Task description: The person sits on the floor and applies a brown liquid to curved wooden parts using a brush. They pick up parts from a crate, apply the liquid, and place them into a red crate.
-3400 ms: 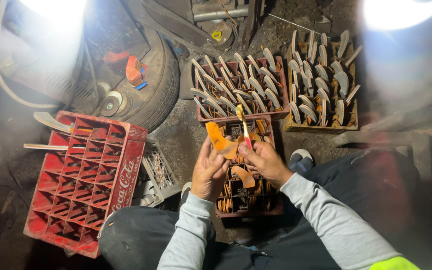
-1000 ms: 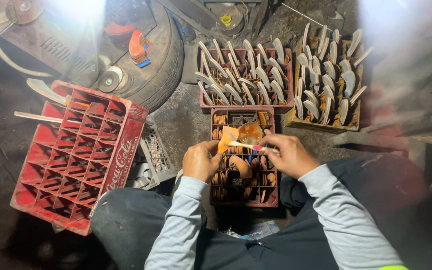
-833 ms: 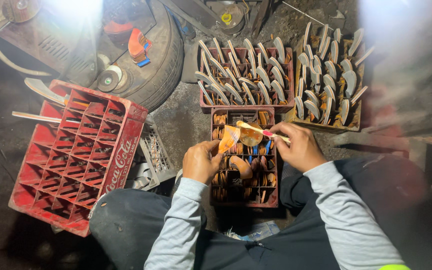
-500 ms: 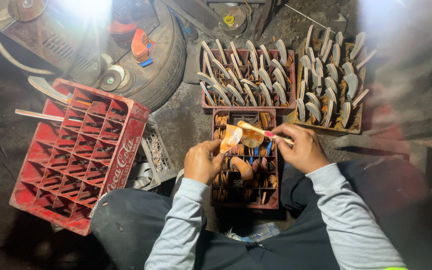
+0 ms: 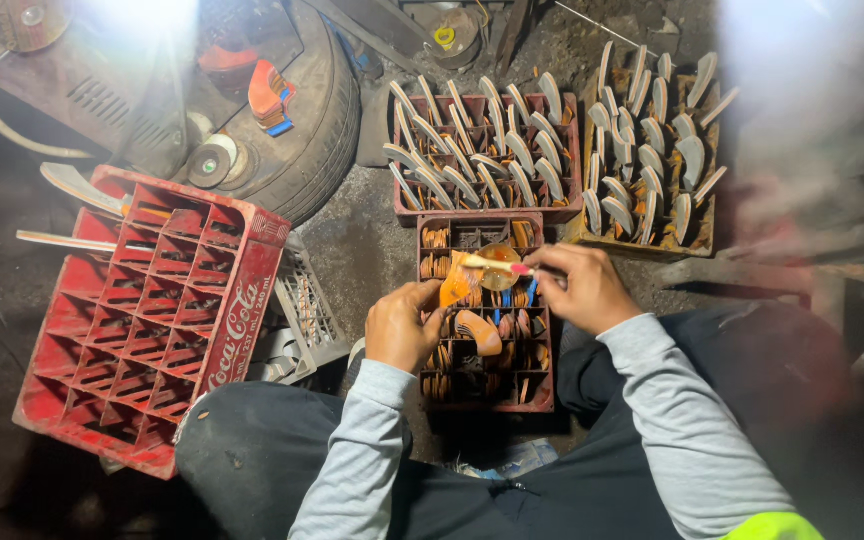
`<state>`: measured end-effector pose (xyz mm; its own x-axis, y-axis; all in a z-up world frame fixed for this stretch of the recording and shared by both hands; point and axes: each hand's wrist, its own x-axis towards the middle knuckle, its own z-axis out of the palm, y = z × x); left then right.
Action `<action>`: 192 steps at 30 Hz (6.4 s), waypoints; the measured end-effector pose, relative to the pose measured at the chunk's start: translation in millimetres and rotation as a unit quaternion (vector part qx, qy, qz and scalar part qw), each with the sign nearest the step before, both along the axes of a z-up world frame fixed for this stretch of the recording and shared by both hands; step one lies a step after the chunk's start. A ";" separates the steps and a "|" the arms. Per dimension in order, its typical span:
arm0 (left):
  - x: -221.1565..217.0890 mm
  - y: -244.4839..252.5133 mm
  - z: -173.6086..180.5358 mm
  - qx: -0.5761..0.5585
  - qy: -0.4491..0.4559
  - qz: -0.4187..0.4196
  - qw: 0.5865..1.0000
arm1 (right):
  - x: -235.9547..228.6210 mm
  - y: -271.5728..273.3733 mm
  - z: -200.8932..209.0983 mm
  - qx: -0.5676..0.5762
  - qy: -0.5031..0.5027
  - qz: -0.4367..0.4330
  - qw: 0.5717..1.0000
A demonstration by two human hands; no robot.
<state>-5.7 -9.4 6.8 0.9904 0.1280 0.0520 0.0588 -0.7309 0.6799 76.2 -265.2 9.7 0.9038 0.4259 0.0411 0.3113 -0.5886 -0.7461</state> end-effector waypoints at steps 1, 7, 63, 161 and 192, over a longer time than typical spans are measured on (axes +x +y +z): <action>1.2 -0.4 0.3 -0.002 0.001 -0.001 1.000 | 1.7 0.1 1.4 0.013 -0.042 -0.004 0.999; 0.6 1.2 -1.0 0.004 -0.020 -0.016 1.000 | 1.7 1.5 5.2 0.026 -0.067 0.052 0.996; 0.7 5.8 -7.3 -0.063 -0.052 0.017 0.997 | 8.2 -5.9 -19.3 0.095 0.001 0.041 0.995; -33.1 495.0 -38.2 -0.338 -0.087 0.401 0.847 | 37.2 25.3 -2.1 -0.034 0.018 0.020 0.999; 15.5 470.7 -60.7 0.113 0.073 0.428 0.894 | 31.2 39.2 -14.5 -0.167 0.099 -0.007 0.981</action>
<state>9.8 461.4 -53.9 0.5336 0.8443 0.0495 0.7382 -0.4935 0.4599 107.4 -226.0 -4.7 0.8853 0.3739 -0.2763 0.1698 -0.8134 -0.5564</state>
